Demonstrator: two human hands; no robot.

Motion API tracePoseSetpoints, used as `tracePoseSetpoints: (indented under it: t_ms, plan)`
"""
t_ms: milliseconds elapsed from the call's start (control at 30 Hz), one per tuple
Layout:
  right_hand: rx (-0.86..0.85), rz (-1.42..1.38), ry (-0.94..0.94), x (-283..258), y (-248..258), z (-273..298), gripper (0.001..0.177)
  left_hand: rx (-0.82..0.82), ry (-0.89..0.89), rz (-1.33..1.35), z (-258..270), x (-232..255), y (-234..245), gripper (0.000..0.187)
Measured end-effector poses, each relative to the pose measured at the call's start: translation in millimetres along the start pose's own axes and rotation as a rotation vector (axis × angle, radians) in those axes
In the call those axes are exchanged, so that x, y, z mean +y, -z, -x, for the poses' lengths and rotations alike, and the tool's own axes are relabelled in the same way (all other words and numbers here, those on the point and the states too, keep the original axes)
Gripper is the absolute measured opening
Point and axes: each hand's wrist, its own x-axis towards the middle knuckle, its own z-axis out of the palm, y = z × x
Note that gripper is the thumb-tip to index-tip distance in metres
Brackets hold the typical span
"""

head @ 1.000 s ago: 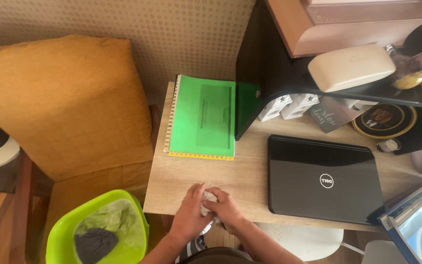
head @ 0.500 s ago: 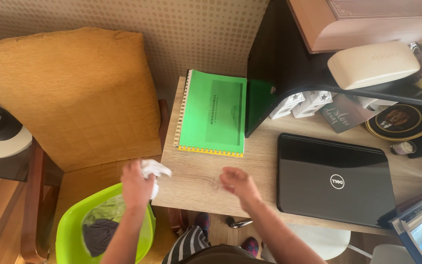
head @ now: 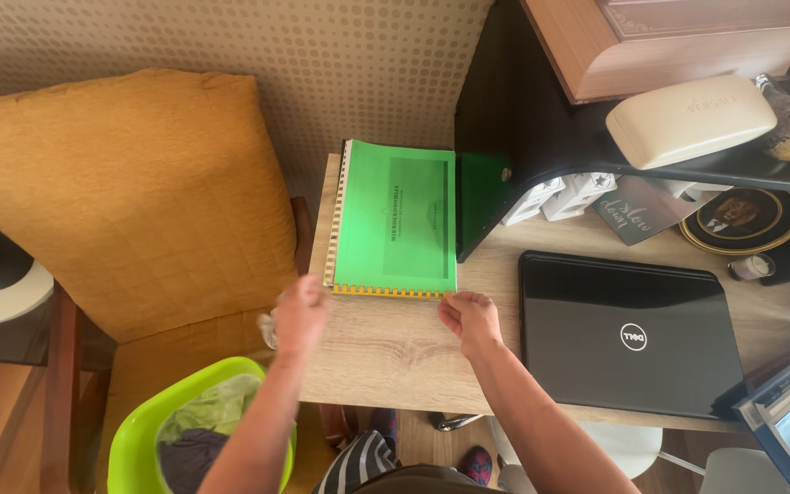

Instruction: The person wipes a laptop keyboard and lid with a white cloth, then closes the laptop. They proceed to pick up and move several books and notebooks from a stack on the desk, placing them in different positions. Finally, they handle a stack of papers and two brown books, moving them around the desk surface.

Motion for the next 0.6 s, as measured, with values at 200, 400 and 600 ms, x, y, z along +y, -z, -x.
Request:
tracePoseSetpoints:
  t_ms: [200,400,600]
  plan:
    - [0.009,0.012,-0.014,-11.2,-2.8,2.1,0.029,-0.161,0.264,0.200,-8.0,31.8,-20.2,0.033]
    - [0.012,-0.003,-0.016,4.2,11.5,-18.4,0.027,-0.248,0.551,0.805,-4.7,39.5,3.3,0.050]
    - [-0.097,-0.002,-0.139,22.7,38.1,-2.0,0.015,-0.420,0.679,0.890,32.2,48.1,45.7,0.042]
